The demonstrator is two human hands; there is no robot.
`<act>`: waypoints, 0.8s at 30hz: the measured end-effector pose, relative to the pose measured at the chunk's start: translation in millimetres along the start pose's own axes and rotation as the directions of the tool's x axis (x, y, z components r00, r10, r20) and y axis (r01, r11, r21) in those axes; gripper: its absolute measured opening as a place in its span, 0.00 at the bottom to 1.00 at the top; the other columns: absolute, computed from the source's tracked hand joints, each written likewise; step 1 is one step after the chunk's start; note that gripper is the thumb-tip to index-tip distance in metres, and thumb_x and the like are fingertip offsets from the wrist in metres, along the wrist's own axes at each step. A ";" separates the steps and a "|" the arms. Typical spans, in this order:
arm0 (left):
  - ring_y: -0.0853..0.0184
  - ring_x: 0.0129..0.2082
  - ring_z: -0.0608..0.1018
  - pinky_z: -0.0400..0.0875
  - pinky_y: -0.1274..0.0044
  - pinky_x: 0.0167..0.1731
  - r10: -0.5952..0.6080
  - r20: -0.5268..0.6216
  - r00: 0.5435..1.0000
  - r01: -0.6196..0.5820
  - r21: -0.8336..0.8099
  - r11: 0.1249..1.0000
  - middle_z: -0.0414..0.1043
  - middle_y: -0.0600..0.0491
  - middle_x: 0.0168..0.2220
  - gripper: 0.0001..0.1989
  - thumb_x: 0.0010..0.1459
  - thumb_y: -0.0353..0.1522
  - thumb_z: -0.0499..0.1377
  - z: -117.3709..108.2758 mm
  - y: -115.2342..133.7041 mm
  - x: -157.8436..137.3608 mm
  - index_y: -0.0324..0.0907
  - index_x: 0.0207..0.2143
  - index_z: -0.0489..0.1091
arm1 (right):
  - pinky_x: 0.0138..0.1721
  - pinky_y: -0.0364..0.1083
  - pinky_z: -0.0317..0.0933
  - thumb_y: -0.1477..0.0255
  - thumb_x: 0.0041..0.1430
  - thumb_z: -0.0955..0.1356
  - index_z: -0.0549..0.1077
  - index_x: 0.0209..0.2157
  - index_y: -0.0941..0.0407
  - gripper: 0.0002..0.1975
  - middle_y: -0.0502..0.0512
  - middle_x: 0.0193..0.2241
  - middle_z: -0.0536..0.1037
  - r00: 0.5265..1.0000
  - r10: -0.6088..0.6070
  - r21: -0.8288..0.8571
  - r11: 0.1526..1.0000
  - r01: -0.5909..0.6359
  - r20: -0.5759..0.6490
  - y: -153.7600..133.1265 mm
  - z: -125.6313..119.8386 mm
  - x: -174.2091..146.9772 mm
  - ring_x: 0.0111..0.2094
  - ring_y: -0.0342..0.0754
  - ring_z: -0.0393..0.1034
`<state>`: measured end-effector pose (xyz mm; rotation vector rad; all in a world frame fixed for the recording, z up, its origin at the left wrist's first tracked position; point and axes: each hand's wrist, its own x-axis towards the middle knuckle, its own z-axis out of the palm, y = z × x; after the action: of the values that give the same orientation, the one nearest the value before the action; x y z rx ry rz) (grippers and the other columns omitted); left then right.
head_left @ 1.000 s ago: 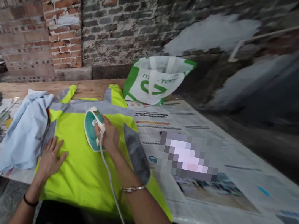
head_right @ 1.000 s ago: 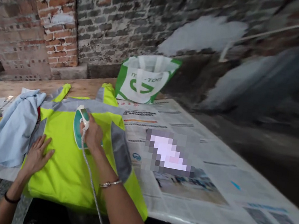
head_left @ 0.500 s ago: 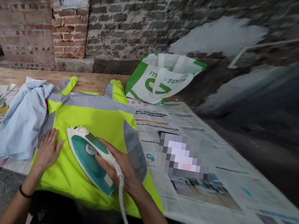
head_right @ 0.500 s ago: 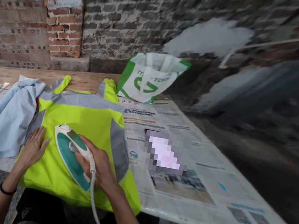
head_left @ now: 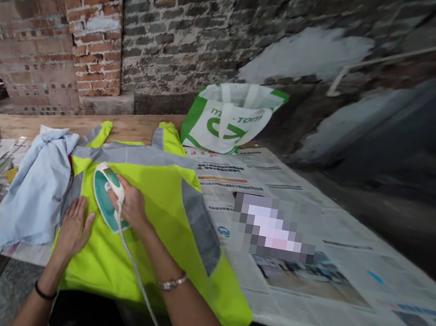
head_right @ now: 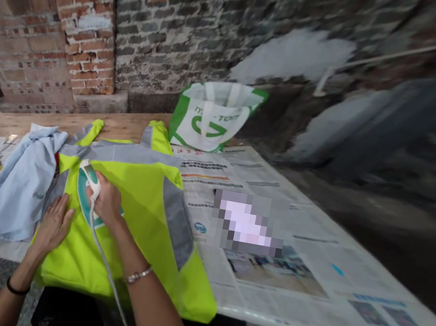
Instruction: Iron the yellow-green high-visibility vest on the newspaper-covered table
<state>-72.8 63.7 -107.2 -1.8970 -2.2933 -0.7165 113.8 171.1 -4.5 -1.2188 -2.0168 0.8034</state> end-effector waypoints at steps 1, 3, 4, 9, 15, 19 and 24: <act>0.50 0.72 0.65 0.63 0.54 0.69 -0.017 -0.001 1.000 0.017 -0.029 0.999 0.64 0.35 0.70 0.33 0.74 0.46 0.43 0.3 0.0 -0.4 0.35 0.71 0.59 | 0.46 0.47 0.71 0.67 0.63 0.68 0.75 0.64 0.55 0.29 0.60 0.45 0.86 1.000 -0.027 0.020 0.999 0.027 0.012 3.4 -1.3 -12.3 0.45 0.57 0.82; 0.51 0.72 0.65 0.62 0.53 0.69 -0.057 -0.013 0.998 0.056 -0.100 0.993 0.64 0.35 0.71 0.34 0.74 0.47 0.42 0.8 0.0 -1.5 0.35 0.73 0.57 | 0.44 0.48 0.72 0.66 0.62 0.68 0.74 0.65 0.56 0.30 0.60 0.44 0.87 0.997 -0.067 0.041 0.997 0.066 0.038 9.9 -4.5 -39.8 0.42 0.57 0.82; 0.52 0.72 0.65 0.62 0.54 0.70 -0.075 -0.026 0.997 0.070 -0.135 0.988 0.64 0.36 0.71 0.34 0.74 0.47 0.42 0.9 0.2 -2.1 0.36 0.73 0.56 | 0.43 0.48 0.72 0.65 0.62 0.68 0.74 0.65 0.56 0.30 0.60 0.43 0.87 0.996 -0.076 0.046 0.996 0.074 0.044 12.0 -6.0 -52.4 0.40 0.57 0.82; 0.53 0.73 0.65 0.60 0.55 0.71 -0.085 -0.044 0.995 0.075 -0.188 0.979 0.63 0.37 0.71 0.35 0.74 0.47 0.41 -2.2 1.0 -1.2 0.37 0.74 0.55 | 0.45 0.47 0.71 0.66 0.63 0.69 0.73 0.66 0.55 0.30 0.60 0.44 0.87 0.999 -0.024 -0.004 1.000 0.024 0.031 3.7 -4.8 -65.4 0.43 0.57 0.82; 0.51 0.72 0.67 0.64 0.54 0.69 -0.076 -0.019 0.997 0.073 -0.116 0.991 0.66 0.38 0.70 0.33 0.73 0.46 0.42 -3.6 -7.4 9.1 0.38 0.71 0.60 | 0.43 0.45 0.68 0.65 0.65 0.68 0.72 0.66 0.52 0.28 0.59 0.42 0.87 0.996 0.069 -0.092 0.994 -0.063 0.054 -29.9 8.2 -2.7 0.45 0.56 0.82; 0.49 0.71 0.67 0.64 0.53 0.68 0.016 -0.042 0.999 -0.018 -0.026 0.999 0.68 0.37 0.69 0.31 0.72 0.44 0.44 2.0 -17.0 16.3 0.36 0.67 0.67 | 0.43 0.44 0.67 0.66 0.65 0.68 0.71 0.66 0.52 0.28 0.58 0.43 0.86 0.998 0.039 -0.077 0.996 -0.035 0.055 -36.7 3.4 7.8 0.45 0.55 0.82; 0.46 0.70 0.69 0.65 0.51 0.67 0.076 -0.087 0.993 -0.073 0.039 0.997 0.68 0.34 0.68 0.32 0.69 0.45 0.47 6.4 -19.1 18.9 0.33 0.63 0.71 | 0.40 0.44 0.68 0.65 0.64 0.68 0.72 0.65 0.50 0.29 0.55 0.39 0.87 1.000 0.007 -0.072 0.997 -0.005 0.027 -0.7 -19.4 -37.4 0.39 0.53 0.81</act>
<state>-93.8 81.1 -112.0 -1.8847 -2.1562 -0.7299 142.2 140.2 0.0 -1.2609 -2.0815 0.7599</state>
